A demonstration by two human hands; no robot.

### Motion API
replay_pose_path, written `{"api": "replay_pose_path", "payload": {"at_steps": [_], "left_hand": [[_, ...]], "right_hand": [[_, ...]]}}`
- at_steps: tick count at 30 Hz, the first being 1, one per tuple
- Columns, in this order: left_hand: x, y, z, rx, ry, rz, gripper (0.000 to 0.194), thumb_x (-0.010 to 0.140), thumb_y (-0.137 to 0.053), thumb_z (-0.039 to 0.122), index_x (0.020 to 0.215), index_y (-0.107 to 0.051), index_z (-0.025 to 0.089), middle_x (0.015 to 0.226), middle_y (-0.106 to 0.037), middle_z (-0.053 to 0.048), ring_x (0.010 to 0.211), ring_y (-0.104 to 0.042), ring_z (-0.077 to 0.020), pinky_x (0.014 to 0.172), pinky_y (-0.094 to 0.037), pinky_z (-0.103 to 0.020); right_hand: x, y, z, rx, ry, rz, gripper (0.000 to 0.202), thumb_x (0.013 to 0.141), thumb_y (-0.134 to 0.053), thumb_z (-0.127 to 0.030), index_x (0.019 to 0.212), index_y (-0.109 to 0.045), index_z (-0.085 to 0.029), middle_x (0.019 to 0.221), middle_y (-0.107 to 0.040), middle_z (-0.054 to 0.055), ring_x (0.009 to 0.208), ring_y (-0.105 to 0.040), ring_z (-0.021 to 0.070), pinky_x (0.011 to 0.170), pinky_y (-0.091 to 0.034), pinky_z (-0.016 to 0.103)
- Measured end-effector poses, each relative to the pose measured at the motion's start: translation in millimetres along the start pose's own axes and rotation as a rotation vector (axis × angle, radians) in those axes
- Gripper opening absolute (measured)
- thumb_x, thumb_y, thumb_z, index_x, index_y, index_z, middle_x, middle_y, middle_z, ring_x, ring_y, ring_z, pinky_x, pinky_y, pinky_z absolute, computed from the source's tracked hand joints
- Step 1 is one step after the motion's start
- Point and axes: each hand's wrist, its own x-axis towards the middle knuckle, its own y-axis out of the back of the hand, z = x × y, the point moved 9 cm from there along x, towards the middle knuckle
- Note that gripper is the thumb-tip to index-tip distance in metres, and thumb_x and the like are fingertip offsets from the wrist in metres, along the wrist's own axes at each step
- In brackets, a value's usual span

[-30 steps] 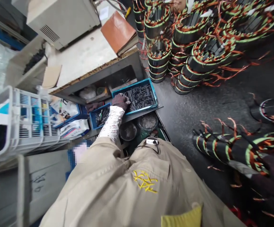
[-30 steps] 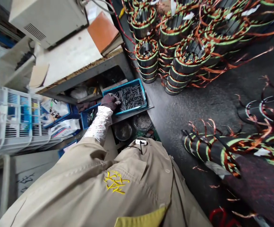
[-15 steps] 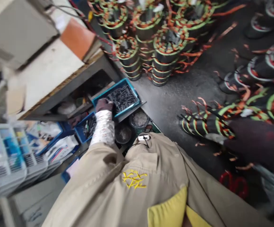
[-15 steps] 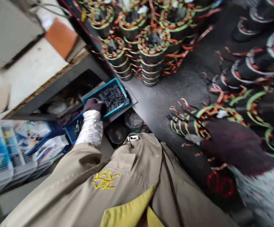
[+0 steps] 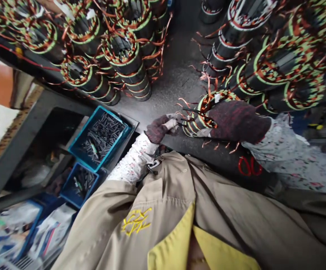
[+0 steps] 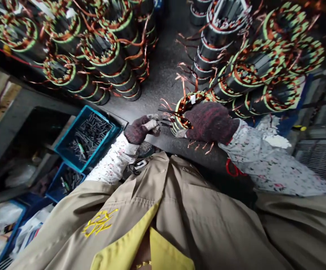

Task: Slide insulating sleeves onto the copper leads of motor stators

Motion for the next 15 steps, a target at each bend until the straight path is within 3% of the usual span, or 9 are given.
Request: {"api": "replay_pose_path", "payload": {"at_steps": [3,8,12,15], "left_hand": [[16.5,-14.6,-3.1,0.02,-0.029,-0.031,0.036,0.092,-0.078,0.036,0.121,-0.072,0.016,0.098,-0.08,-0.008,0.083,-0.072,-0.0194,0.083,-0.061,-0.037],[24.7,-17.9,6.9,0.081,-0.142,-0.127,0.033,0.092,-0.078,0.039,0.115,-0.076,0.016,0.109,-0.082,-0.012,0.095,-0.077,-0.0244,0.094,-0.063,-0.042],[24.5,-30.3,26.3,0.419,-0.279,-0.185,0.029,0.099,-0.069,0.038,0.118,-0.078,0.018,0.114,-0.081,-0.011,0.104,-0.076,-0.0243,0.099,-0.061,-0.041],[24.0,-45.0,38.8,0.717,-0.314,-0.147,0.024,0.102,-0.065,0.033,0.114,-0.078,0.019,0.114,-0.08,-0.01,0.111,-0.074,-0.0265,0.103,-0.059,-0.042]], "right_hand": [[-1.1,0.5,-0.3,0.006,0.02,-0.003,0.048,0.093,-0.069,-0.055,0.118,-0.075,-0.014,0.116,-0.076,0.019,0.106,-0.068,0.0352,0.081,-0.043,0.04],[0.1,1.4,0.0,0.001,0.044,-0.024,0.051,0.096,-0.064,-0.06,0.119,-0.075,-0.015,0.113,-0.076,0.018,0.105,-0.069,0.0349,0.08,-0.043,0.04],[2.2,-2.0,3.2,0.033,-0.005,-0.039,0.052,0.088,-0.071,-0.057,0.119,-0.075,-0.015,0.115,-0.076,0.017,0.105,-0.068,0.0343,0.081,-0.042,0.038],[2.6,0.3,2.7,0.03,-0.045,0.015,0.052,0.088,-0.07,-0.062,0.112,-0.076,-0.016,0.107,-0.077,0.016,0.097,-0.068,0.0326,0.078,-0.039,0.037]]}}
